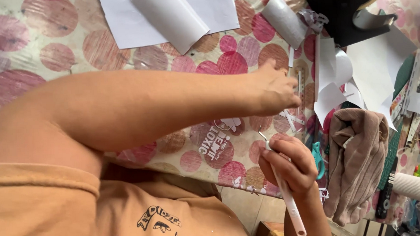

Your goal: Weeding excess vinyl from a cut sticker design using a specialized tool

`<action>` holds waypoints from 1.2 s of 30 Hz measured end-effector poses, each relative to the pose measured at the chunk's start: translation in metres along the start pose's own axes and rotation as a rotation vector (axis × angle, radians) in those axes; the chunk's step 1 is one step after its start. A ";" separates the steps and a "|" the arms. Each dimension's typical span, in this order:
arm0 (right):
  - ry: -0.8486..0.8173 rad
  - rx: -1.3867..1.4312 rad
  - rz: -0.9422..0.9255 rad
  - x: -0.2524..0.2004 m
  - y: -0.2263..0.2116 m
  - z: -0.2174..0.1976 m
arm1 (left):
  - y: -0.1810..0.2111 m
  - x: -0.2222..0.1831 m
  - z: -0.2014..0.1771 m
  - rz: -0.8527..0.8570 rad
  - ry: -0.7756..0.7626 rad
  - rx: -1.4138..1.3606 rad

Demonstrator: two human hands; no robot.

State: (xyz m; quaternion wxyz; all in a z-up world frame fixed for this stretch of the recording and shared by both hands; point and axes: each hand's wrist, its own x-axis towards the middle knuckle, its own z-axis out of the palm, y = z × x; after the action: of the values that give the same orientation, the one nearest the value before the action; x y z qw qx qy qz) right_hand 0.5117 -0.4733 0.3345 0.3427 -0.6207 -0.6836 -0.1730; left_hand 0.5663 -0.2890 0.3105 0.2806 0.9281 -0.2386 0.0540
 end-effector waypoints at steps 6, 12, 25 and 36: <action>0.060 -0.136 0.167 -0.007 -0.005 -0.003 | -0.013 -0.073 -0.034 -0.018 -0.013 -0.019; 0.055 -0.091 0.157 -0.004 0.008 0.005 | -0.011 -0.157 -0.047 -0.116 -0.137 -0.119; 0.072 0.345 0.769 0.022 0.018 0.021 | -0.053 -0.177 -0.031 0.097 0.091 -0.025; 0.179 0.718 0.877 0.044 0.025 0.044 | -0.065 -0.179 -0.064 0.092 0.011 0.013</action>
State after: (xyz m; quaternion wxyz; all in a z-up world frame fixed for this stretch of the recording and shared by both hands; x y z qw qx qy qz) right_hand 0.5254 -0.4083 0.3288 0.6283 -0.6738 -0.3465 0.1766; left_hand 0.4419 -0.1330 0.2905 0.2729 0.9178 -0.2790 0.0734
